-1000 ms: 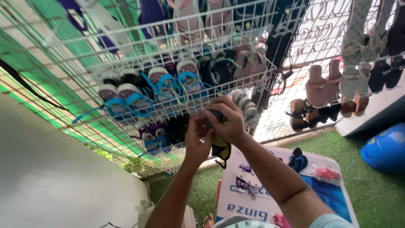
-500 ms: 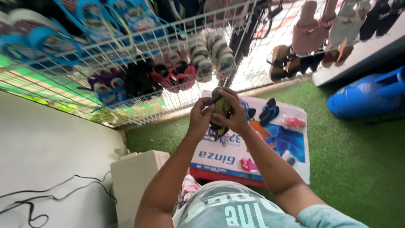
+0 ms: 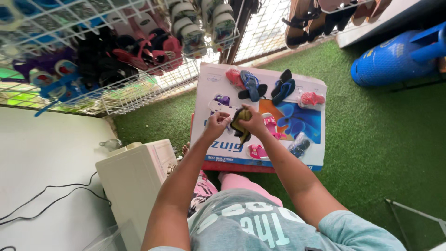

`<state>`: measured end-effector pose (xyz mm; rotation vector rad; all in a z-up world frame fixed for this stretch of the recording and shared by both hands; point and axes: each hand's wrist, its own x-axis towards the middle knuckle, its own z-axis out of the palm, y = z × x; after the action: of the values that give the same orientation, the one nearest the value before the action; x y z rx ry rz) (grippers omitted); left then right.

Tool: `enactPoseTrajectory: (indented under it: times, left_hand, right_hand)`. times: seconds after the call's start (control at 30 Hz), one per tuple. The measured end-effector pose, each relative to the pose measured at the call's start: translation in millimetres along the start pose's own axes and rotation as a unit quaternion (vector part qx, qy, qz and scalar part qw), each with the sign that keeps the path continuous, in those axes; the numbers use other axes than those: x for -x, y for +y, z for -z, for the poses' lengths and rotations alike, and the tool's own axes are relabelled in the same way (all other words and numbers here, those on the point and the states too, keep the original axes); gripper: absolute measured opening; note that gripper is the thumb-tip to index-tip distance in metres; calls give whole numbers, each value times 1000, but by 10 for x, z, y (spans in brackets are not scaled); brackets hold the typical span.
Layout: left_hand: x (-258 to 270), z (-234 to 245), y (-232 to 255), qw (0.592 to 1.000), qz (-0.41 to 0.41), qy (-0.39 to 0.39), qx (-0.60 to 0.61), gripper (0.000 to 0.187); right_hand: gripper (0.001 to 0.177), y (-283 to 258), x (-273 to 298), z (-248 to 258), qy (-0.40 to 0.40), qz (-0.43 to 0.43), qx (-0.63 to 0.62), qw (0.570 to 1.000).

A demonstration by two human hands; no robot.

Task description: The person wipes several pairs of shoes and sandals with a cloth and arranges them onto a white wire rack.

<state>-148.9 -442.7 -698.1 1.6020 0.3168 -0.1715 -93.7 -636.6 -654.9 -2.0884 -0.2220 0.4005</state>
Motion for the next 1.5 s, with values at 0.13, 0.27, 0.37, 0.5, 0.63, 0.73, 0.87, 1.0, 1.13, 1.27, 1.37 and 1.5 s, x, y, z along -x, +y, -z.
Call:
enactPoseTrajectory:
  times: [0.13,0.27,0.37,0.5,0.63,0.73,0.87,1.0,1.13,1.27,1.37,1.5]
  left_hand:
    - [18,-45,-374,994,85,-16,-60,27]
    - [15,-58,-576,992,111,-24,-60,27]
    - [48,-52,-651,994,96,0,-61,28]
    - [128,-6,-671,988,153,19,-28,27]
    - [210,70,-734,986,163,37,-13,26]
    - [223,111,-799,976,212,51,14,27]
    - [200,133,-867,979,179,91,-31,32]
    - [268,201,-814,955,122,48,-267,62]
    - [393,298,-522,780,-62,-80,-618,106]
    - [472,419,19,776,-203,-176,-571,105]
    - [565,444,470,828,-217,-219,-469,89]
    - [537,398,772,931,-167,-131,-298,84]
  right_hand:
    - [106,296,28,-201,-55,-37,103,992]
    - [128,455,-169,-439,-151,-114,200,961]
    - [135,628,-400,-655,-184,-171,244,937]
    - [138,816,-693,-825,-171,-199,260,929]
    - [140,784,-797,-774,-121,-132,207,962]
    - [108,626,-679,-785,-147,-198,174,953]
    - [78,407,-400,-769,-150,-267,146,940]
    - [68,294,-156,-847,-130,-267,42,954]
    - [56,331,-38,-726,-206,-260,-128,935]
    - [45,215,77,-309,-285,-190,-278,898]
    - [50,-91,246,193,-200,-176,-467,843]
    - [41,-286,466,561,-99,-101,-496,857]
